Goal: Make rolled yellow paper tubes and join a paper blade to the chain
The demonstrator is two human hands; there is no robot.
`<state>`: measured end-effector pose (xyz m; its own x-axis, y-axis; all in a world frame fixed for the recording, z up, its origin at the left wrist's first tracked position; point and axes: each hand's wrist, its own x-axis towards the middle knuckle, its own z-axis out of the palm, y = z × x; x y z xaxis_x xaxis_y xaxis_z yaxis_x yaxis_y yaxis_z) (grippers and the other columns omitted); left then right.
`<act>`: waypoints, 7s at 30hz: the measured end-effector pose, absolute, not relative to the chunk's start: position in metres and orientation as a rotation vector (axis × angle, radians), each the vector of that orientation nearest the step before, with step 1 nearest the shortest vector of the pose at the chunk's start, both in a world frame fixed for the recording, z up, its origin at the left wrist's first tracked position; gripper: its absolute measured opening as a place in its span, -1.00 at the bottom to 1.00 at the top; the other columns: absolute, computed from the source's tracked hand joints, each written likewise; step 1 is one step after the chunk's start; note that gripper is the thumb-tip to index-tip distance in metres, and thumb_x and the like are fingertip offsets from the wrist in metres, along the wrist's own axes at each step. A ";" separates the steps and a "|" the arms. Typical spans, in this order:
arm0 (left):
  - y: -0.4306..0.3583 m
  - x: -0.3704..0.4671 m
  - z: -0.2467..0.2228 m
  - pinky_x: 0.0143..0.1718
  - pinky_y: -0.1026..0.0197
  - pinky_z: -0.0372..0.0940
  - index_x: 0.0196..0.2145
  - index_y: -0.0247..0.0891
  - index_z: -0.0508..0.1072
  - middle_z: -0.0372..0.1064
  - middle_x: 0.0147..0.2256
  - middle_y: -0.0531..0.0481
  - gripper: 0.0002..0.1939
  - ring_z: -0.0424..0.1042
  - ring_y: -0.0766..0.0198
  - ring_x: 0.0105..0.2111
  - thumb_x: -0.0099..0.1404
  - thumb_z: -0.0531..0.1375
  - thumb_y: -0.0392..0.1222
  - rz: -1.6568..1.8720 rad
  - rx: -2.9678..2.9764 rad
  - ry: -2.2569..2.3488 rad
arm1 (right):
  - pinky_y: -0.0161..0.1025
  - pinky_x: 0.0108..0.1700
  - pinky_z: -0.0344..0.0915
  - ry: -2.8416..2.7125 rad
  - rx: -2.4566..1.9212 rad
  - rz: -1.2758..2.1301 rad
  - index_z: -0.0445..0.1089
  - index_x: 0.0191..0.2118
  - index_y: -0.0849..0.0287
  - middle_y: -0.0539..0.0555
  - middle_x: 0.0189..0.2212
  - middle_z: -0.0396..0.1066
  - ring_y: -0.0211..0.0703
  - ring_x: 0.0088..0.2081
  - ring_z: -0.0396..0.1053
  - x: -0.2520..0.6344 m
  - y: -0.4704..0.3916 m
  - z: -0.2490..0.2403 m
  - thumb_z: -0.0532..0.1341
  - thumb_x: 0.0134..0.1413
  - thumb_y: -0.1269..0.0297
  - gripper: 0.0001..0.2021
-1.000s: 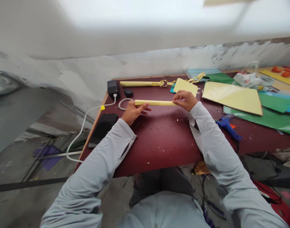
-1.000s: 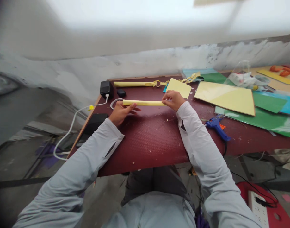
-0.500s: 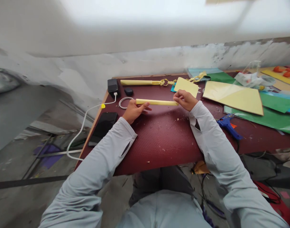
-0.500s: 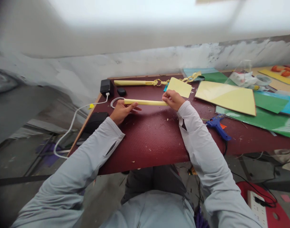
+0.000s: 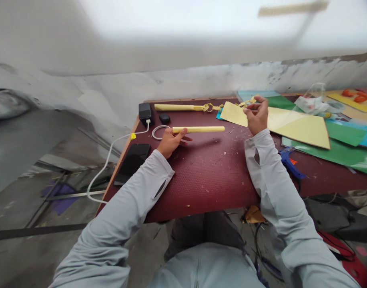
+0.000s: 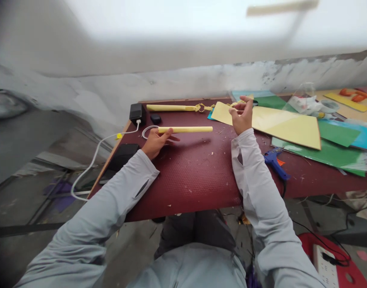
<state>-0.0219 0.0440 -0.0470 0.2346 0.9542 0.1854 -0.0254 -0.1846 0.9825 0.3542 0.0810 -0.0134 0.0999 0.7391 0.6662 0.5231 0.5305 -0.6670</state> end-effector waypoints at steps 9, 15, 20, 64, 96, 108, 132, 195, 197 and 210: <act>0.039 -0.022 -0.040 -0.39 0.22 0.52 -0.02 -0.35 0.51 0.53 0.08 -0.33 -0.45 0.65 0.14 -0.28 0.29 0.38 0.19 1.123 1.298 0.851 | -0.35 -0.39 0.34 -1.750 -1.037 0.802 0.45 0.02 0.22 0.01 -0.31 0.48 -0.29 -0.37 0.40 0.302 0.056 -0.025 0.52 -0.07 -0.02 -0.40; 0.040 -0.029 -0.041 -0.32 0.22 0.54 0.07 -0.33 0.50 0.48 0.18 -0.32 -0.47 0.65 0.15 -0.20 0.34 0.36 0.14 1.048 1.294 0.810 | -0.37 -0.37 0.37 -1.620 -0.890 0.984 0.47 -0.12 0.25 -0.03 -0.42 0.49 -0.35 -0.42 0.39 0.298 0.058 -0.023 0.51 -0.05 -0.03 -0.49; 0.047 -0.038 -0.045 -0.31 0.24 0.54 0.05 -0.34 0.49 0.47 0.19 -0.29 -0.54 0.64 0.17 -0.19 0.36 0.38 0.03 1.117 1.235 0.832 | -0.41 -0.37 0.42 -1.586 -0.898 1.021 0.46 -0.07 0.26 -0.01 -0.42 0.53 -0.37 -0.42 0.45 0.304 0.061 -0.020 0.47 0.02 -0.09 -0.46; 0.048 -0.031 -0.054 -0.31 0.22 0.54 -0.12 -0.42 0.60 0.56 -0.21 -0.12 -0.50 0.64 0.12 -0.24 0.14 0.52 0.02 1.162 1.157 0.981 | -0.41 -0.43 0.42 -1.512 -0.982 1.041 0.43 0.04 0.23 0.01 -0.38 0.57 -0.40 -0.51 0.39 0.319 0.070 -0.031 0.36 0.11 -0.24 -0.38; 0.014 -0.011 -0.032 0.10 -0.07 0.51 -0.06 -0.02 0.68 0.48 0.17 -0.07 -0.62 0.49 -0.09 0.11 0.23 0.39 0.15 0.974 1.921 0.823 | -0.32 -0.43 0.42 -0.933 -1.054 0.897 0.11 -0.13 -0.02 -0.18 -0.41 0.39 -0.37 -0.54 0.36 0.318 0.071 -0.029 0.43 -0.04 -0.23 -0.39; 0.024 -0.016 -0.045 0.45 -0.30 -0.01 0.35 -0.04 0.35 0.16 0.41 -0.13 -0.17 0.14 -0.21 0.39 0.18 0.42 0.14 0.941 2.283 0.759 | -0.33 -0.51 0.47 -1.144 -0.997 1.241 0.40 -0.26 0.14 -0.09 -0.46 0.41 -0.35 -0.53 0.39 0.309 0.047 -0.014 0.50 -0.07 -0.14 -0.51; 0.043 -0.021 -0.047 -0.03 0.03 0.53 0.27 -0.14 0.36 0.36 0.24 -0.20 -0.48 0.51 0.07 0.10 0.44 0.23 0.06 1.504 1.978 1.188 | -0.30 -0.41 0.56 -1.116 -1.051 1.147 0.39 -0.01 0.06 0.09 0.05 0.56 -0.34 -0.39 0.46 0.317 0.054 -0.017 0.36 0.12 -0.21 -0.50; -0.043 -0.164 -0.031 0.02 -0.38 0.32 0.31 -0.41 0.20 0.46 0.01 -0.57 -0.09 0.48 -0.46 0.05 0.21 0.32 0.23 0.251 2.018 2.398 | -0.05 -0.13 0.51 -1.729 -1.193 0.120 0.55 0.00 0.13 0.16 -0.12 0.53 -0.08 -0.19 0.51 0.286 0.055 -0.020 0.32 0.16 0.15 -0.68; -0.032 -0.158 -0.030 -0.03 -0.38 0.32 0.30 -0.39 0.17 0.48 0.01 -0.58 -0.08 0.50 -0.48 0.03 0.19 0.32 0.24 0.192 1.945 2.409 | -0.05 -0.15 0.50 -1.743 -1.180 0.129 0.55 0.00 0.14 0.16 -0.12 0.53 -0.08 -0.21 0.49 0.283 0.052 -0.020 0.32 0.15 0.15 -0.67; -0.114 -0.124 0.004 -0.23 -0.05 0.54 -0.06 -0.11 0.28 0.58 -0.24 -0.09 -0.45 0.65 0.00 -0.28 0.28 0.27 0.35 0.772 1.961 1.948 | 0.07 -0.03 0.47 -2.026 -1.050 0.269 0.47 0.14 0.18 0.21 -0.08 0.51 0.01 -0.16 0.47 0.235 0.023 -0.022 0.32 0.20 0.13 -0.57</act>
<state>-0.1236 -0.1143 0.0035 -0.0464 0.9829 0.1783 0.8383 -0.0587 0.5420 0.2355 0.0234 -0.0215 -0.3171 0.7581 0.5698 0.5832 0.6297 -0.5132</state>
